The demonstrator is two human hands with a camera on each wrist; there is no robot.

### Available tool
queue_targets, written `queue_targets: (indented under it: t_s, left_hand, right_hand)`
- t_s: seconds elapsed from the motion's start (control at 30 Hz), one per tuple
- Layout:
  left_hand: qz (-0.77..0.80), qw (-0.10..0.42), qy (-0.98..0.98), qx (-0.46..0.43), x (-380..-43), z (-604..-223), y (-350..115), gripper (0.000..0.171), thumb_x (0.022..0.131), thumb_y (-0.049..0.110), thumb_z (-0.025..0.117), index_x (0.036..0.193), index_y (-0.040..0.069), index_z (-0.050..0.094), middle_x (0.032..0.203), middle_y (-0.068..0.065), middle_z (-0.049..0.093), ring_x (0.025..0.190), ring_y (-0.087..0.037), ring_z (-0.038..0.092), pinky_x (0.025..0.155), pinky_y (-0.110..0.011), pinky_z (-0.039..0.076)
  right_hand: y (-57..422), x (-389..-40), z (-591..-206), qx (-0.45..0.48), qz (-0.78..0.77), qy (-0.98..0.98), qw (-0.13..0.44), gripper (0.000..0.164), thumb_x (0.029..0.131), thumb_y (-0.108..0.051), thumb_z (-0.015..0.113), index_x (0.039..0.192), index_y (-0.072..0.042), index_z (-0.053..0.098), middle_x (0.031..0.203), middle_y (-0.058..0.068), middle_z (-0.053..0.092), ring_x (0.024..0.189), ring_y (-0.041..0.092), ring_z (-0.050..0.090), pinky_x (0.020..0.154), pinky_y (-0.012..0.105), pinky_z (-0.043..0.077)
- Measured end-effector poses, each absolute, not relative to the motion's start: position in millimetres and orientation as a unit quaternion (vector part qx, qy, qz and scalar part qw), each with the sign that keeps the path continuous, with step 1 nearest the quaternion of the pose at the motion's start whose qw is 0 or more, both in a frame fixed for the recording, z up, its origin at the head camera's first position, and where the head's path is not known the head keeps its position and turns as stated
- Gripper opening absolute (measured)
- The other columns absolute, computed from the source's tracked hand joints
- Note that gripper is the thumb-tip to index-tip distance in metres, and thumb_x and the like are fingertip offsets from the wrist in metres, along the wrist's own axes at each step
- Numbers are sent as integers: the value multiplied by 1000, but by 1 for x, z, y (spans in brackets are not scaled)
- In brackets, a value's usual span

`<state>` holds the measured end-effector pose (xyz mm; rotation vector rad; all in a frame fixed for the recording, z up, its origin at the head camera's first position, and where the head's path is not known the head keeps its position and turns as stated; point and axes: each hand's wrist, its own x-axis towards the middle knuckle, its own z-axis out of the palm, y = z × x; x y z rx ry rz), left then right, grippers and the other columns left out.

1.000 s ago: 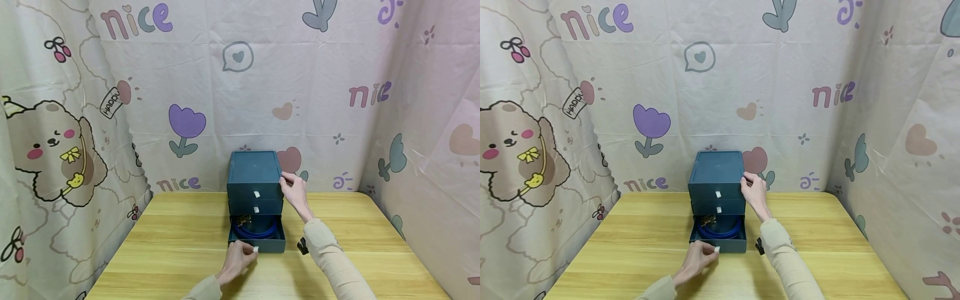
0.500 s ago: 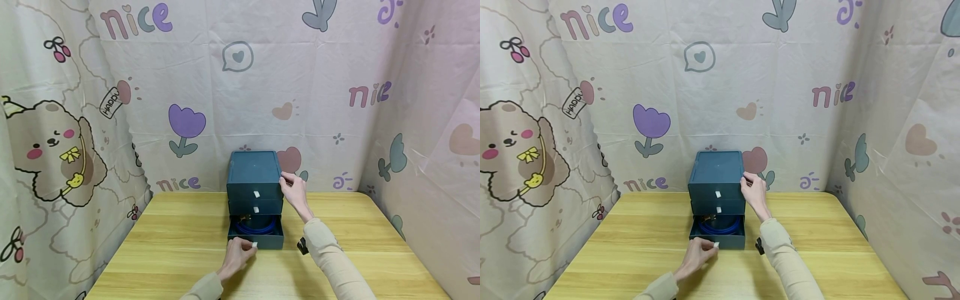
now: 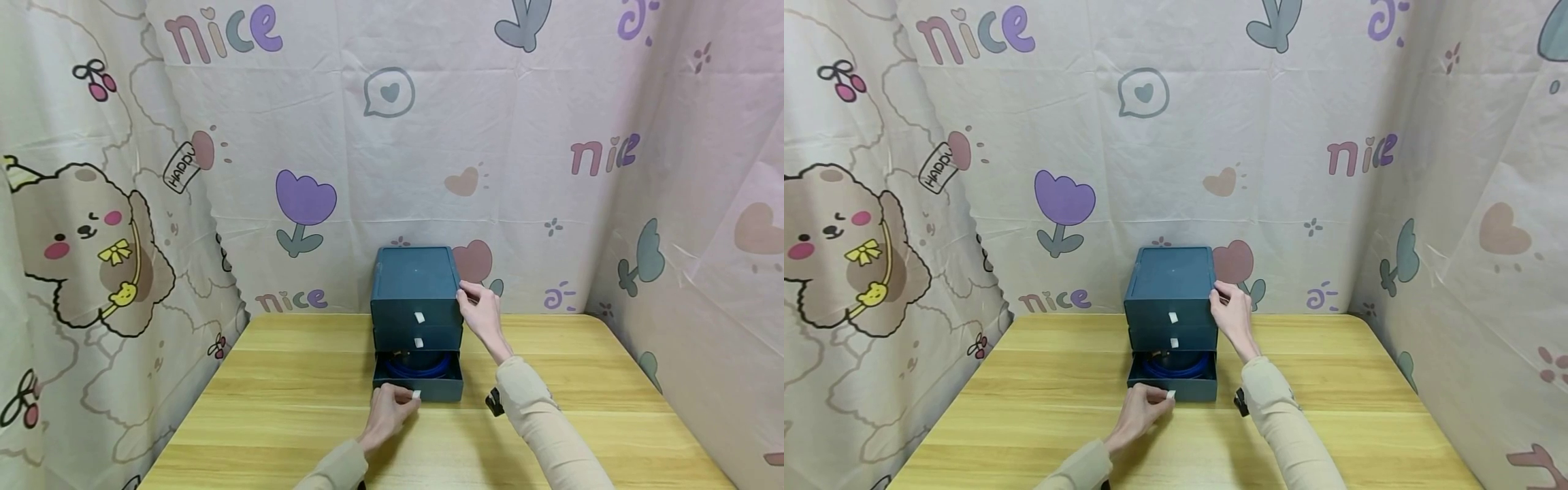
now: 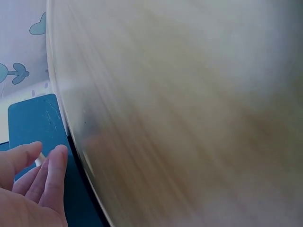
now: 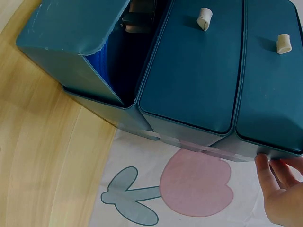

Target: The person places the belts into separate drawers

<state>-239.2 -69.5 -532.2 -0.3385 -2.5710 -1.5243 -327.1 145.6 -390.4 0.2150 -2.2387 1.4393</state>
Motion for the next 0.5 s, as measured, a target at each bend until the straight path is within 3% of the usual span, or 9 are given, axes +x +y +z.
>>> queue_targets:
  t_s: [0.5]
  left_hand:
    - [-532, 65, -840, -86, -247, -531, -66, 18, 82, 14, 80, 92, -1, 80, 86, -13, 78, 73, -10, 70, 60, -20, 54]
  right_hand:
    - [146, -326, -390, 79, 528, -815, 226, 34, 99, -16, 59, 129, -2, 68, 132, 18, 68, 115, 32, 68, 97, 41, 56]
